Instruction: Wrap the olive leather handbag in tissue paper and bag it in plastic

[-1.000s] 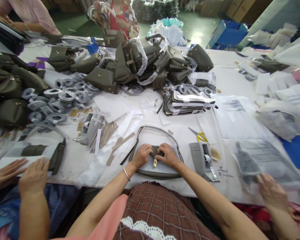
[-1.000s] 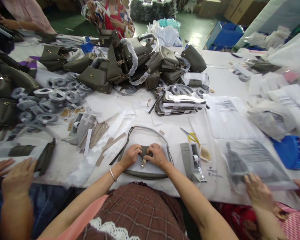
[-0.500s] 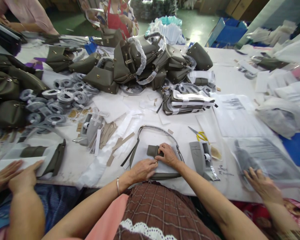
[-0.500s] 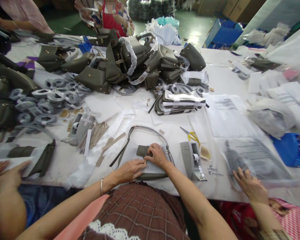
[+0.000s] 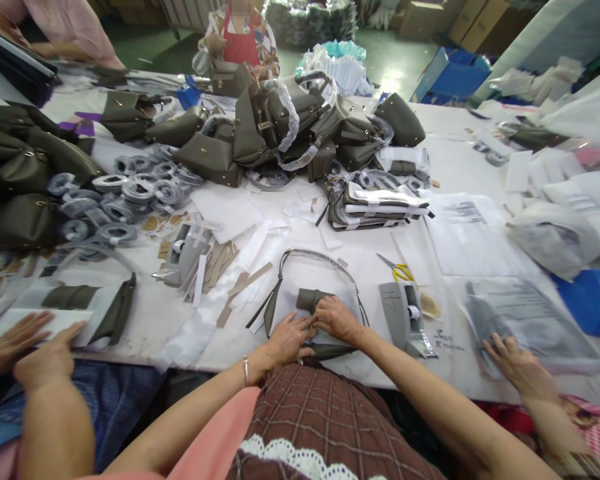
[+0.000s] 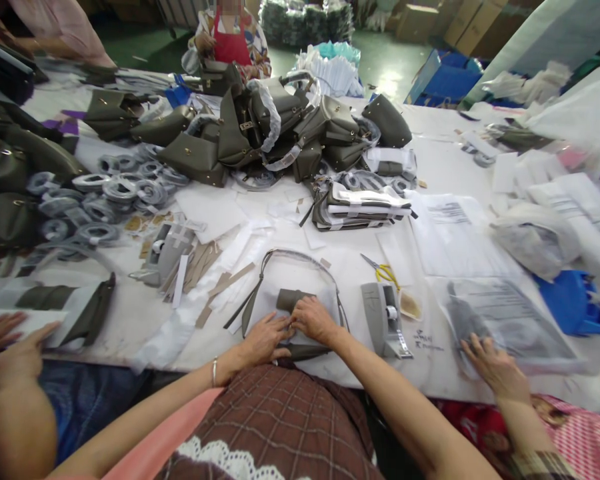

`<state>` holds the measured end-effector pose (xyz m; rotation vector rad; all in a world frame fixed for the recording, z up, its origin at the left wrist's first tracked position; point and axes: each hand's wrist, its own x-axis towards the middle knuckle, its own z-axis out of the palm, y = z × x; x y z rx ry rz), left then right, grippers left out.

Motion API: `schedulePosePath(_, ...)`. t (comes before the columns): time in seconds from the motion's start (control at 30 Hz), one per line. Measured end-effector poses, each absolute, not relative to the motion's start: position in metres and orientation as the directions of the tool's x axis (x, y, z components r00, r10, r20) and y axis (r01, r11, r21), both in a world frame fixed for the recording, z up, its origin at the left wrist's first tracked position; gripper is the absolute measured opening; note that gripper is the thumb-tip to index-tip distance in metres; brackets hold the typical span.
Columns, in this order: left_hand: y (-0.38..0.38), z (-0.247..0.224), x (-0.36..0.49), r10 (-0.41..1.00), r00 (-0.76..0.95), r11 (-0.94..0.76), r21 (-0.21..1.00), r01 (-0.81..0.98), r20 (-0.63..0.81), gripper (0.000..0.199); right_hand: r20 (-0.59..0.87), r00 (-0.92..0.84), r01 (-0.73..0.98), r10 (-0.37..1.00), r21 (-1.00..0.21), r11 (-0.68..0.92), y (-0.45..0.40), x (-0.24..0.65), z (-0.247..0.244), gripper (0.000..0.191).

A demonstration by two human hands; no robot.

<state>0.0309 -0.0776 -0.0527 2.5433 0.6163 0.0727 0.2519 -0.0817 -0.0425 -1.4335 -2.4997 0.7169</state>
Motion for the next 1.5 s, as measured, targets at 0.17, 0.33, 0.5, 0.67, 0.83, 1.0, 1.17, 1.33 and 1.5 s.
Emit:
schedulePosePath(0.17, -0.077, -0.054, 0.031, 0.46, 0.887, -0.741, 0.53, 0.413, -0.048, 0.054, -0.207, -0.567, 0.778, 0.797, -0.452, 0.436, -0.087, 0.246, -0.047, 0.013)
schedulePosePath(0.33, -0.078, -0.061, 0.027, 0.472, 0.88, -0.73, 0.58, 0.363, 0.043, 0.055, -0.209, -0.596, 0.78, 0.775, -0.383, 0.496, -0.087, 0.242, -0.049, 0.018)
schedulePosePath(0.5, -0.08, -0.064, 0.025, 0.492, 0.866, -0.725, 0.594, 0.348, 0.093, 0.057, -0.22, -0.583, 0.804, 0.782, -0.297, 0.515, -0.09, 0.239, -0.05, 0.019)
schedulePosePath(0.67, -0.08, -0.063, 0.024, 0.479, 0.873, -0.743, 0.572, 0.348, 0.091, 0.058, -0.219, -0.592, 0.801, 0.776, -0.27, 0.535, -0.09, 0.24, -0.047, 0.019)
schedulePosePath(0.83, -0.08, -0.066, 0.024, 0.465, 0.881, -0.747, 0.571, 0.34, 0.085, 0.055, -0.162, -0.623, 0.776, 0.765, -0.256, 0.577, -0.092, 0.24, -0.046, 0.015)
schedulePosePath(1.0, -0.08, -0.068, 0.024, 0.448, 0.892, -0.751, 0.563, 0.345, 0.051, 0.052, -0.172, -0.673, 0.734, 0.719, -0.273, 0.622, -0.086, 0.239, -0.05, 0.014)
schedulePosePath(1.17, -0.079, -0.068, 0.024, 0.47, 0.882, -0.711, 0.604, 0.36, 0.028, 0.053, -0.216, -0.716, 0.695, 0.664, -0.303, 0.652, -0.082, 0.235, -0.046, 0.016)
schedulePosePath(1.33, -0.077, -0.064, 0.024, 0.462, 0.886, -0.731, 0.578, 0.363, 0.028, 0.055, -0.298, -0.514, 0.845, 0.805, -0.339, 0.414, -0.083, 0.221, -0.043, 0.014)
schedulePosePath(1.5, -0.078, -0.047, 0.027, 0.411, 0.911, -0.807, 0.476, 0.351, 0.026, 0.072, -0.409, -0.252, 0.901, 0.877, -0.43, 0.059, -0.077, 0.23, -0.016, 0.014)
